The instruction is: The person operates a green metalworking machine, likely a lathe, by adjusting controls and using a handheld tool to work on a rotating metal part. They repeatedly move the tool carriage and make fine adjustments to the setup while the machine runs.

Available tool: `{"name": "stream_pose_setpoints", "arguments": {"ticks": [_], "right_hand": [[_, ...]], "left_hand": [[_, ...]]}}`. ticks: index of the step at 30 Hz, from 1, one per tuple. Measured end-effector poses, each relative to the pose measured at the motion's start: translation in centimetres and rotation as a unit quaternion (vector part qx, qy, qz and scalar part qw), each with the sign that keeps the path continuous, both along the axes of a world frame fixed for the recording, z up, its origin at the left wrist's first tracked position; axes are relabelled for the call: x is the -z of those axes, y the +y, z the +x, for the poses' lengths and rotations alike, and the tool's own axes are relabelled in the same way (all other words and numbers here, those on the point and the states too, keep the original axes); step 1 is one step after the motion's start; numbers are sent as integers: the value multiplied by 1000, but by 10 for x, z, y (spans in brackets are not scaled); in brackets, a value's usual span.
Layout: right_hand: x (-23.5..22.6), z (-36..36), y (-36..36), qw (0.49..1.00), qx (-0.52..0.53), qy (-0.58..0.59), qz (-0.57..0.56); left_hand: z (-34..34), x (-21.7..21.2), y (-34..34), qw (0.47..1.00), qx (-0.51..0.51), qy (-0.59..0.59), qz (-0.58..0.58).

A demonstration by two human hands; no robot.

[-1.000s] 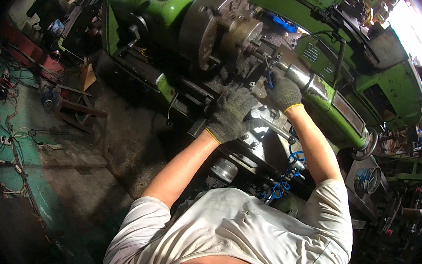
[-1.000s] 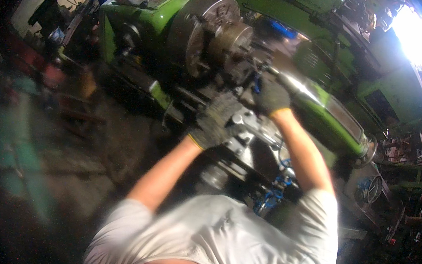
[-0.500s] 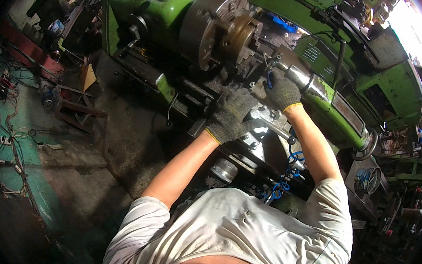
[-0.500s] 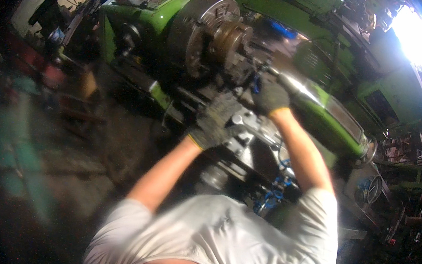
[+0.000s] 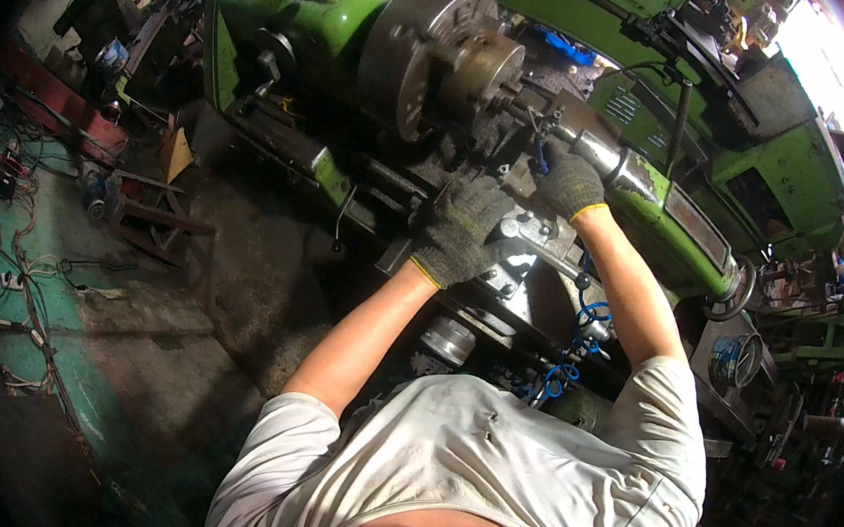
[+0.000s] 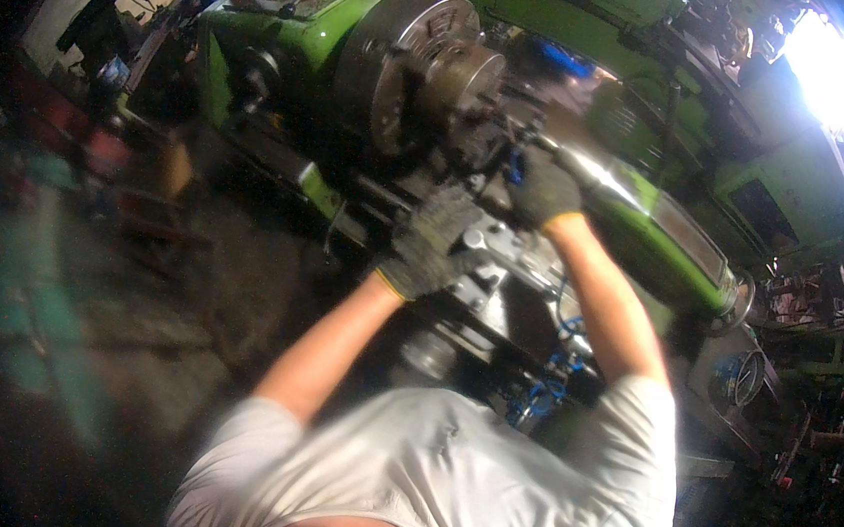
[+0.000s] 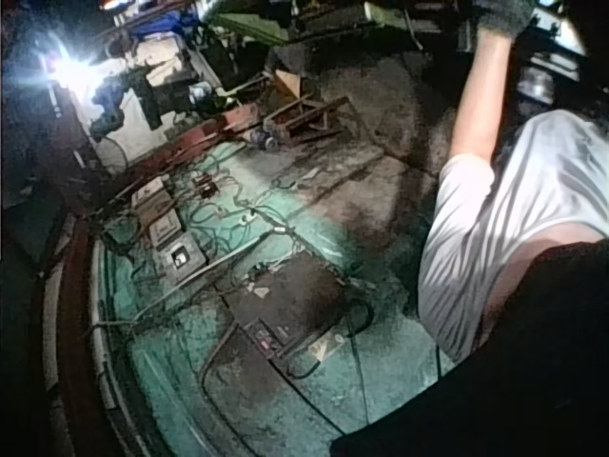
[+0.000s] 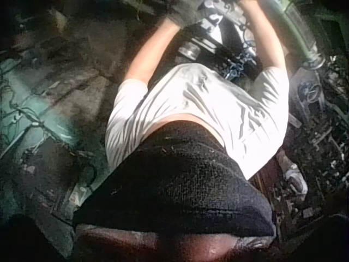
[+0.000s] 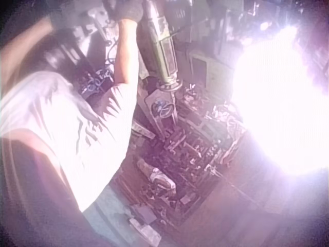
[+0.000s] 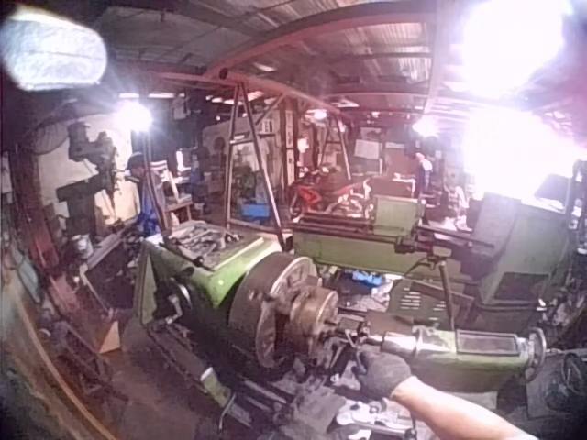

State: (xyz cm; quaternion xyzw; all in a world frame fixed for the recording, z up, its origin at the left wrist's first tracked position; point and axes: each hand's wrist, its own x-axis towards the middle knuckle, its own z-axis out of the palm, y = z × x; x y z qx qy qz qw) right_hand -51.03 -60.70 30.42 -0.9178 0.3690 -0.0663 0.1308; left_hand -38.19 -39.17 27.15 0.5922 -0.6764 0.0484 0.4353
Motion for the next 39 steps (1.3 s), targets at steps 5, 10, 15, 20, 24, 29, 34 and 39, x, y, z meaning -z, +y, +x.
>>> {"name": "stream_pose_setpoints", "arguments": {"ticks": [5,10,15,20,24,29,34,39], "right_hand": [[13,-2,-6,1000,0,-12,-12],[11,0,-5,999,-16,-28,-15],[25,-9,-53,992,-9,-54,114],[-8,-23,-63,981,-169,-87,-37],[12,-44,-109,977,-125,-151,86],[4,-27,-128,832,57,-256,489],[-33,-29,-131,857,-41,-244,453],[-41,-32,-150,879,-108,-201,418]], "left_hand": [[-1,0,-1,1000,0,-5,4],[0,1,0,1000,1,-1,-2],[-1,-1,-1,1000,-3,-1,-5],[2,6,3,1000,-17,4,7],[-3,5,-3,1000,-1,8,-1],[-1,7,0,1000,-6,5,2],[-1,6,-3,1000,-9,-8,-7],[-4,-3,-2,1000,-6,-2,-2]]}}
